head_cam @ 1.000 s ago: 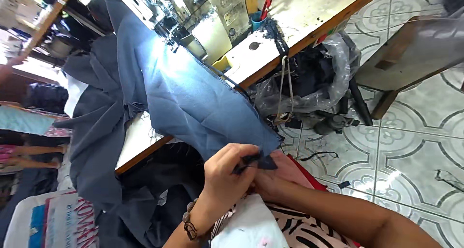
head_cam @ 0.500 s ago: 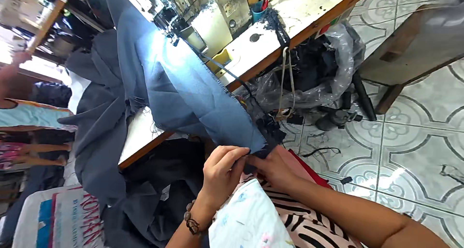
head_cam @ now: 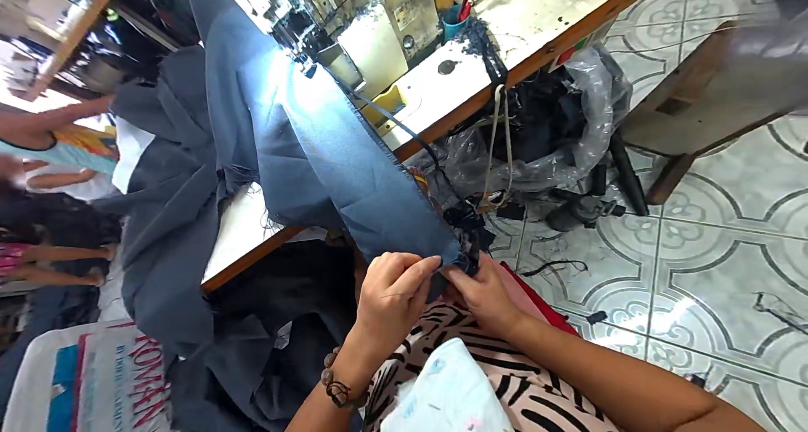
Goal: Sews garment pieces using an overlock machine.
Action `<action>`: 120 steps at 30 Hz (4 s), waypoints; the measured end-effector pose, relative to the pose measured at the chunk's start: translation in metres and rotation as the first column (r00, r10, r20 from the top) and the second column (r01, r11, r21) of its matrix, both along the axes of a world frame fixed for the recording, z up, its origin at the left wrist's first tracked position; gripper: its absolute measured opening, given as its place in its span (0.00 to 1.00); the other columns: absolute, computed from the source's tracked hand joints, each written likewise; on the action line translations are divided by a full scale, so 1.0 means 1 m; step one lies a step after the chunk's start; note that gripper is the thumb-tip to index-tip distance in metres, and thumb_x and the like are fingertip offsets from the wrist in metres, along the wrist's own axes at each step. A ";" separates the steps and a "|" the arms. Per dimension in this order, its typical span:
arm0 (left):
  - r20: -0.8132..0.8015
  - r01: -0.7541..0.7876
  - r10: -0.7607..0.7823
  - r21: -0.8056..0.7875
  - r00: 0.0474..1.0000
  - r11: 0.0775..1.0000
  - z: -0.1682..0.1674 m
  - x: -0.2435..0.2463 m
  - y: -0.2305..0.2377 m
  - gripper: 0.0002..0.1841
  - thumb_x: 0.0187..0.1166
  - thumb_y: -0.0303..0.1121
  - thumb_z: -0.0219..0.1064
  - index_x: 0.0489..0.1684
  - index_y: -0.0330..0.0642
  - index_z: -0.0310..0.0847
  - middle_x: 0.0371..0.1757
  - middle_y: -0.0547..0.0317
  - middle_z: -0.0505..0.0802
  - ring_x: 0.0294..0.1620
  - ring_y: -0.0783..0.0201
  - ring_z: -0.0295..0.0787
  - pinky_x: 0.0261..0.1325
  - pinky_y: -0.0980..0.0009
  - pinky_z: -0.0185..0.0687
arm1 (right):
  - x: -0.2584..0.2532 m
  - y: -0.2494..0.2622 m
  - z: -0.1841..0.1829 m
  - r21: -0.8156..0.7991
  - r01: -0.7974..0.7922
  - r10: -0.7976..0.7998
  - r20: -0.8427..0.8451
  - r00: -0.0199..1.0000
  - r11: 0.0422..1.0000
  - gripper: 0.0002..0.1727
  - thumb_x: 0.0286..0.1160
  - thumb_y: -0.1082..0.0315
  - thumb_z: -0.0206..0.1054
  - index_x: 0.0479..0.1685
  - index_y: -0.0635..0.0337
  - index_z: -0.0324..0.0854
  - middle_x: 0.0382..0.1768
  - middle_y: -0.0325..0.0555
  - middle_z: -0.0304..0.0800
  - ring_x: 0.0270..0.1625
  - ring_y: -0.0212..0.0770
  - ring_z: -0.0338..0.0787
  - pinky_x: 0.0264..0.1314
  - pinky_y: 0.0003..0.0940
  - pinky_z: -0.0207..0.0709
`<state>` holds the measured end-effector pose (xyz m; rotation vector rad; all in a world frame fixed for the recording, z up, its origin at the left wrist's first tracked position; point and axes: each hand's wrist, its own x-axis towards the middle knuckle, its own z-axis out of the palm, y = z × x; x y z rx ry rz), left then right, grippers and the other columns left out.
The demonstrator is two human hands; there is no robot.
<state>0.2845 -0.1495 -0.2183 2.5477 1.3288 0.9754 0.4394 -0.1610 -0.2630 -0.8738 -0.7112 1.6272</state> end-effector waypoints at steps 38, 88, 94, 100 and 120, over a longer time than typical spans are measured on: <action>-0.670 -0.664 0.290 -0.404 0.683 0.629 0.155 -0.144 0.323 0.61 0.69 0.73 0.66 0.98 0.45 0.39 0.96 0.40 0.48 0.94 0.38 0.51 0.86 0.34 0.54 | -0.062 0.145 0.023 0.087 -0.037 0.024 0.153 0.988 0.996 0.10 0.79 0.73 0.61 0.28 0.56 0.81 0.12 0.31 0.79 0.10 0.24 0.72 0.13 0.20 0.69; -0.543 -0.570 0.519 0.088 0.660 0.817 0.138 -0.117 0.141 0.14 0.89 0.39 0.62 0.44 0.38 0.90 0.46 0.41 0.91 0.43 0.40 0.91 0.41 0.43 0.85 | -0.086 0.256 0.187 0.172 -0.716 -0.361 0.925 -0.119 0.677 0.18 0.91 0.56 0.55 0.59 0.59 0.84 0.50 0.61 0.90 0.56 0.64 0.90 0.51 0.65 0.78; -0.457 -0.332 0.317 0.051 0.831 0.942 0.112 -0.100 0.130 0.21 0.68 0.33 0.82 0.62 0.44 0.89 0.68 0.36 0.87 0.65 0.35 0.85 0.67 0.37 0.78 | 0.007 0.271 0.157 0.183 -0.676 -0.260 0.966 -0.013 0.714 0.26 0.73 0.52 0.77 0.60 0.63 0.83 0.48 0.62 0.90 0.53 0.63 0.89 0.54 0.68 0.78; -0.439 0.199 -0.308 -0.276 0.844 0.940 0.005 0.010 0.149 0.43 0.67 0.40 0.82 0.89 0.60 0.68 0.93 0.54 0.65 0.93 0.36 0.51 0.85 0.28 0.46 | 0.060 0.263 0.154 0.046 -0.705 -0.149 0.985 -0.086 0.708 0.12 0.72 0.75 0.73 0.51 0.65 0.81 0.41 0.58 0.87 0.48 0.56 0.88 0.53 0.57 0.79; -0.296 -0.020 -0.082 -0.326 0.952 0.945 0.040 0.000 0.202 0.32 0.85 0.45 0.66 0.83 0.31 0.70 0.71 0.33 0.86 0.69 0.39 0.86 0.72 0.47 0.79 | 0.160 0.120 -0.140 -0.465 -0.113 0.410 0.609 0.679 0.878 0.22 0.93 0.69 0.47 0.81 0.64 0.68 0.67 0.56 0.86 0.56 0.46 0.92 0.57 0.42 0.85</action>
